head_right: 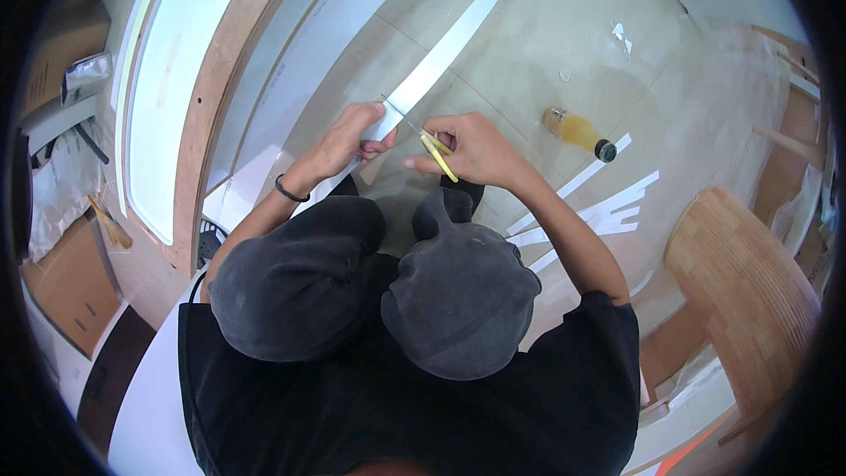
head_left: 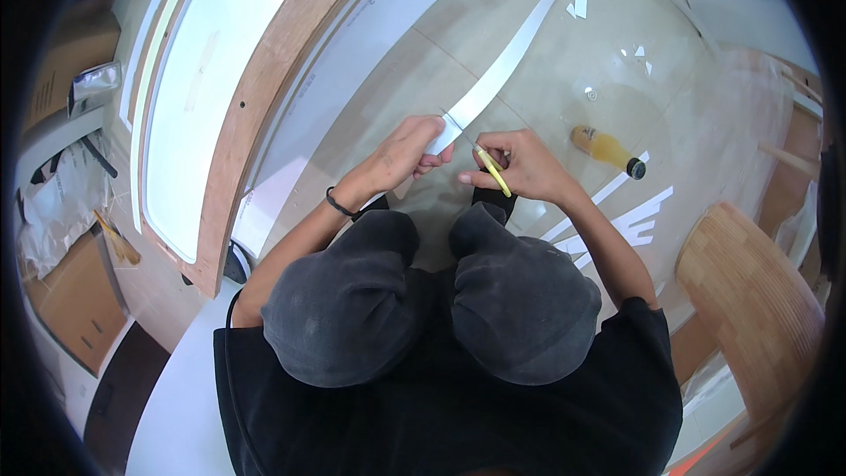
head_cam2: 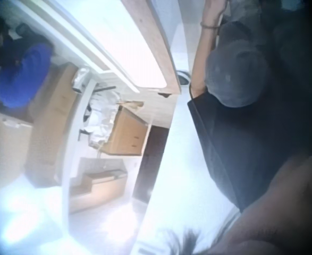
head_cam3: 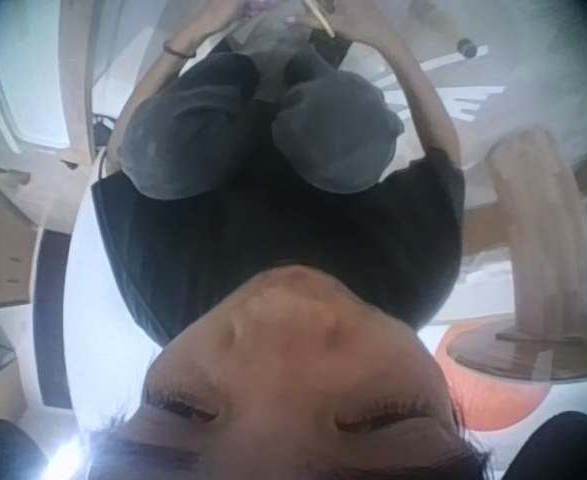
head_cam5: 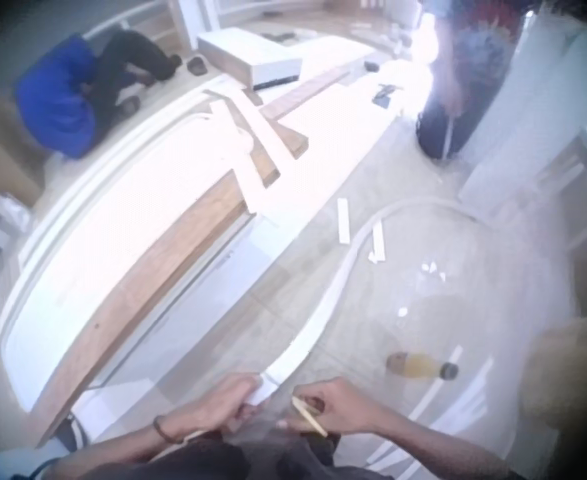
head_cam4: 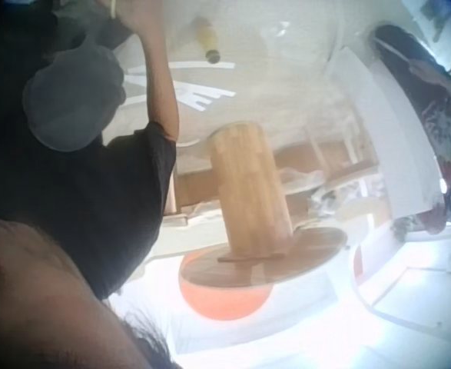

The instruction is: The person sits on the floor and applies white trim strips to the edges of a large white panel. They cut the strips to length with scissors, apply glue from a bottle along the edges, and press the strips into place.

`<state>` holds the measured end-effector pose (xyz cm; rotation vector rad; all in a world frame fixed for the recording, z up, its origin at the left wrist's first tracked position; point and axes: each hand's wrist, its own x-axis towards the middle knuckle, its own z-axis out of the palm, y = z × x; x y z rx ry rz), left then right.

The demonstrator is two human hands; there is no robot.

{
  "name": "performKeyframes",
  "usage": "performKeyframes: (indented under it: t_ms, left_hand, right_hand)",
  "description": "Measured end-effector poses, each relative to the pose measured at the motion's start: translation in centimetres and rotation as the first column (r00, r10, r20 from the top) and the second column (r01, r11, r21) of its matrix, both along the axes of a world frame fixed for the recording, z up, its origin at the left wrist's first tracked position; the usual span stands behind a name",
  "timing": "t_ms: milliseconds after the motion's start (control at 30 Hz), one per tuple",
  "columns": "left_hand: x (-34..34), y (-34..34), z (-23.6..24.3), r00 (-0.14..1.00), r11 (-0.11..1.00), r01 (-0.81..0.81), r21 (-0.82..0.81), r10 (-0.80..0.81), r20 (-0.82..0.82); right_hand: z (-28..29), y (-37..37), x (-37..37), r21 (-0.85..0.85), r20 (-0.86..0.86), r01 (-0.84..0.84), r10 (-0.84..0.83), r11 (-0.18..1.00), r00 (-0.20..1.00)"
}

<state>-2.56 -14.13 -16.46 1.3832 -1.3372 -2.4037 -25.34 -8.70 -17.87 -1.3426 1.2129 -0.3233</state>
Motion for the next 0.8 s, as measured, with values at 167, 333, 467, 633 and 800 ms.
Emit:
performKeyframes:
  t_ms: [167,333,467,633,800]
  left_hand:
    - [-0.2,0.3,-0.5,0.999,1.0,-0.003,0.022,0.004,-0.033]
    - [-0.4,0.7,-1.0,0.997,0.994,0.039,0.099,-0.031,-0.077]
    - [-0.6,0.6,-0.3,0.997,0.994,0.036,0.107,-0.029,-0.068]
    - [-1.0,1.3,-0.2,1.0,0.997,-0.029,0.071,0.029,-0.001]
    - [-0.5,1.8,-2.3,0.978,0.993,0.113,0.028,-0.107,-0.18]
  right_hand:
    - [0.3,0.3,-0.6,0.019,-0.044,-0.017,0.018,1.0,0.999]
    - [1.0,0.4,-0.7,-0.041,-0.031,-0.051,0.049,0.998,0.998]
    - [1.3,0.1,-0.4,-0.059,-0.008,-0.049,0.048,0.997,0.999]
    - [1.2,0.3,-0.1,-0.027,-0.019,0.008,-0.009,1.0,1.0]
    - [-0.5,0.6,-1.1,-0.025,-0.029,-0.062,0.062,0.998,0.998]
